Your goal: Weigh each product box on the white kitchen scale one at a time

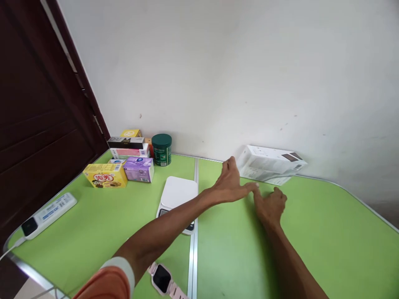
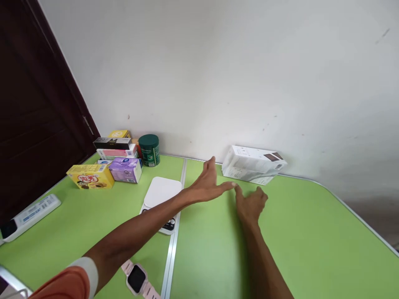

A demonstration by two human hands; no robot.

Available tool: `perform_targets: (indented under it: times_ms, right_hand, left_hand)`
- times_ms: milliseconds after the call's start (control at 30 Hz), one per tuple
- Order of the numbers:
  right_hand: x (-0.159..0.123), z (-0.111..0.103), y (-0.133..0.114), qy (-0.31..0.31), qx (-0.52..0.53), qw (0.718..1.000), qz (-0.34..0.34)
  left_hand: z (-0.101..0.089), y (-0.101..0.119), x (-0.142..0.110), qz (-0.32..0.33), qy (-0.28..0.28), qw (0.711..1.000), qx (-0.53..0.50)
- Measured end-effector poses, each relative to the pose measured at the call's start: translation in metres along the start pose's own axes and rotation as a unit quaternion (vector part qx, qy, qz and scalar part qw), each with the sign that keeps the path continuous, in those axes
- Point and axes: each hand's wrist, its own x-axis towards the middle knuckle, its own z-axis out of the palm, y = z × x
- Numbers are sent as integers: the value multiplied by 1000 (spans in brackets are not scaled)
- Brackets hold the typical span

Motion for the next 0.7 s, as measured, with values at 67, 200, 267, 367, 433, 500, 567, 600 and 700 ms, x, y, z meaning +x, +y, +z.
perform_targets:
  times_ms: [67,200,267,367,433,500,567,600,700]
  right_hand:
    - [-18,-4,-8,-45,17,998,40]
    - [-54,-3,-56,-91,46,994,25]
    - [-77,6,-98,-110,84,990,-34]
    - [-114,32,-169,-184,162,958,-146]
    - [-135,59,-210,-249,197,927,-202]
    - [-152,90,-239,-308,207,902,-218]
    - [-163,124,-257,-350,211,887,-214]
    - [-167,140,-263,-362,215,882,-211]
    - [-174,178,-274,-356,226,879,-223]
  left_hand:
    - [-30,1,-38,20,58,998,7]
    - [-98,-23,-105,56,246,967,41]
    - [-129,-43,-135,50,338,937,68]
    - [-169,-72,-177,30,436,891,122]
    - [-191,-86,-202,37,491,857,154]
    - [-211,-96,-223,45,540,822,175]
    - [-227,-103,-240,37,566,803,183]
    - [-232,-106,-245,31,567,802,184]
    - [-235,-115,-253,24,542,817,196]
